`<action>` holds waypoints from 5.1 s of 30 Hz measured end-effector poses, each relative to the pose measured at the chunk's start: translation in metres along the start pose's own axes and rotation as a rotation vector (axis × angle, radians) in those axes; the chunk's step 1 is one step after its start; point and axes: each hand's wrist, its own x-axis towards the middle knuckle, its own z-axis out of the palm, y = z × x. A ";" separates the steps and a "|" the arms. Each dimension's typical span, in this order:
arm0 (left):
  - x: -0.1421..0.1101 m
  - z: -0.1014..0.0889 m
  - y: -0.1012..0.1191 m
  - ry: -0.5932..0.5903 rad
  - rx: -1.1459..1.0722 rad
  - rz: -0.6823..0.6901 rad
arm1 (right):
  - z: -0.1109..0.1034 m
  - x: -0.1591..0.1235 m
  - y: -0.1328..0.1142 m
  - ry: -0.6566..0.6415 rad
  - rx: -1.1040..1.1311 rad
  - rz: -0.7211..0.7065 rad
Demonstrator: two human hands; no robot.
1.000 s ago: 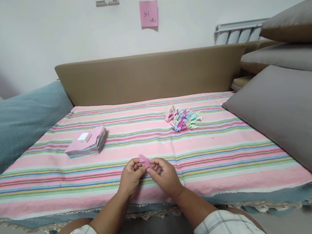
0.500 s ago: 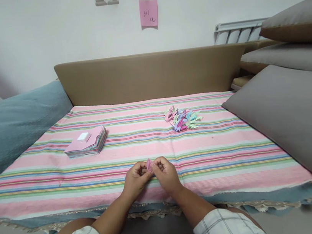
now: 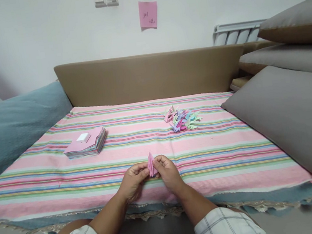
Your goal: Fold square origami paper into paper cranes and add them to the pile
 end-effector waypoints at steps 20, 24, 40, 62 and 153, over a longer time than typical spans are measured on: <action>-0.004 0.010 0.002 0.095 0.297 0.167 | 0.012 -0.006 -0.008 0.021 -0.198 -0.080; -0.003 0.008 0.005 0.057 0.279 0.160 | 0.010 -0.005 -0.009 0.005 -0.156 -0.070; 0.000 0.005 0.006 0.166 0.154 0.174 | 0.011 -0.006 -0.014 -0.070 -0.100 -0.053; 0.000 0.006 0.005 0.212 -0.131 -0.028 | 0.005 -0.002 -0.015 -0.022 -0.086 -0.019; -0.005 0.005 0.009 0.050 0.251 -0.062 | 0.002 -0.002 -0.008 -0.027 -0.028 0.086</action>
